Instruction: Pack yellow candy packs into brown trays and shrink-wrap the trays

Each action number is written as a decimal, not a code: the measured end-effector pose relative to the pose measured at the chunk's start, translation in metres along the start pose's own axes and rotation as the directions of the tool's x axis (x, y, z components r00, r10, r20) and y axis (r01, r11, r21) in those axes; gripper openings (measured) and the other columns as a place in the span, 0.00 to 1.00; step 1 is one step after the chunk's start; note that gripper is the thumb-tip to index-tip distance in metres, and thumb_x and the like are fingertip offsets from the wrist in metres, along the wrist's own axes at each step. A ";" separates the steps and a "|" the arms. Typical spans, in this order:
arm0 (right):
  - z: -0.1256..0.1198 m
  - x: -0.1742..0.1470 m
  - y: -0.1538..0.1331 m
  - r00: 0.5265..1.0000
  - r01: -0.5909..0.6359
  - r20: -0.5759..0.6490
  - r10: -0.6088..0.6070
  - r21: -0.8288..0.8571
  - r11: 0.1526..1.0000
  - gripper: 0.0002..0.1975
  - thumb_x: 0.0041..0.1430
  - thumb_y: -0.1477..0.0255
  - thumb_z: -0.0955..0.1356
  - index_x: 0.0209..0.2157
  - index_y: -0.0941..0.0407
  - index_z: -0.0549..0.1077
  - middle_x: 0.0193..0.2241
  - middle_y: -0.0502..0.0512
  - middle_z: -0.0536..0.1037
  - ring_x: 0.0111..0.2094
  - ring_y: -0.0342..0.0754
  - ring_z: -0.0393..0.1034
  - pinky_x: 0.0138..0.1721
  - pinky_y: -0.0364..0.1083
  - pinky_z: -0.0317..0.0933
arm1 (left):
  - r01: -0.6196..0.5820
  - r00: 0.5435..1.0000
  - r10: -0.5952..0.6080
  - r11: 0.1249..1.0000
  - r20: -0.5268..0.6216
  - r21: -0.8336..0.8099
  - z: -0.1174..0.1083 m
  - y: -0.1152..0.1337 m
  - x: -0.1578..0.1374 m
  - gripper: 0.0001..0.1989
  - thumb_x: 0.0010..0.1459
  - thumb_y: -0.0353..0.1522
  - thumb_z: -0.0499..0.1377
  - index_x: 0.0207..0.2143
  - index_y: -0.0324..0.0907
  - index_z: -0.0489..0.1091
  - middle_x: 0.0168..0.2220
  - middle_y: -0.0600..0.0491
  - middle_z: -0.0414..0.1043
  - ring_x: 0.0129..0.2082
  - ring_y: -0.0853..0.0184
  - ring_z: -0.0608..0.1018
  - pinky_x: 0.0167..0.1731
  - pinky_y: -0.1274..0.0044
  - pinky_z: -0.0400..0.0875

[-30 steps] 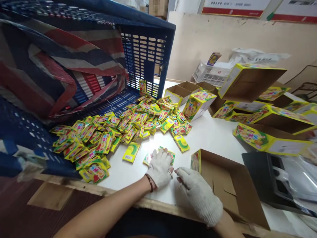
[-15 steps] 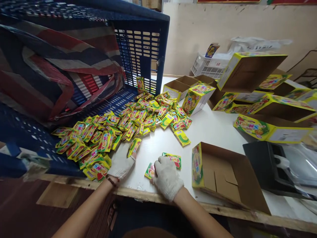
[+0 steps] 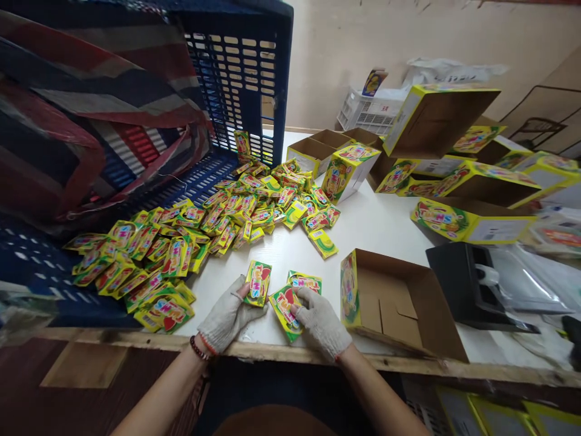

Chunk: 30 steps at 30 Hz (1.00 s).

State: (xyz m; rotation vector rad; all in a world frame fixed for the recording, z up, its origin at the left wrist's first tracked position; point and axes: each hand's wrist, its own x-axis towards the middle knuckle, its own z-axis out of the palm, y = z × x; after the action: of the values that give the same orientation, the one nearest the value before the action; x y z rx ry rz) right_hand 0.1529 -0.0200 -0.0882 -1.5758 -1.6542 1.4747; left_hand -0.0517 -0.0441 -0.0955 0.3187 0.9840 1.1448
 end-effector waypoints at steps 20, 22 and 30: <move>0.015 -0.032 0.005 0.822 0.407 -0.167 -0.544 -0.495 0.768 0.30 0.49 0.77 0.69 0.56 0.56 0.65 0.58 0.66 0.67 0.63 0.65 0.54 0.62 0.67 0.46 | -0.251 0.964 0.160 0.280 0.213 0.927 0.008 -0.014 -0.021 0.25 0.45 0.37 0.64 0.48 0.45 0.70 0.49 0.48 0.75 0.49 0.53 0.74 0.52 0.66 0.67; 0.004 -0.044 0.005 0.810 0.474 0.087 -0.580 -0.680 0.559 0.23 0.54 0.78 0.67 0.52 0.55 0.68 0.50 0.63 0.73 0.57 0.63 0.62 0.61 0.67 0.46 | -0.396 0.917 0.001 0.117 0.399 0.911 0.019 -0.003 -0.019 0.16 0.50 0.39 0.62 0.41 0.45 0.72 0.41 0.52 0.76 0.40 0.60 0.76 0.45 0.71 0.69; -0.018 -0.042 0.015 0.891 0.376 0.120 -0.437 -0.735 0.564 0.15 0.50 0.76 0.70 0.41 0.58 0.70 0.52 0.65 0.69 0.52 0.59 0.64 0.54 0.56 0.61 | -0.502 0.816 0.026 -0.461 0.577 0.731 0.074 0.014 0.052 0.20 0.51 0.38 0.62 0.46 0.41 0.67 0.50 0.44 0.68 0.53 0.54 0.68 0.51 0.62 0.63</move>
State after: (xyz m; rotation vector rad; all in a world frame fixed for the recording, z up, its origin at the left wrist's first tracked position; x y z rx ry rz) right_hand 0.1866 -0.0534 -0.0806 -1.3871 -2.5526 0.4644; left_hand 0.0015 0.0258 -0.0693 2.4124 1.4179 0.1866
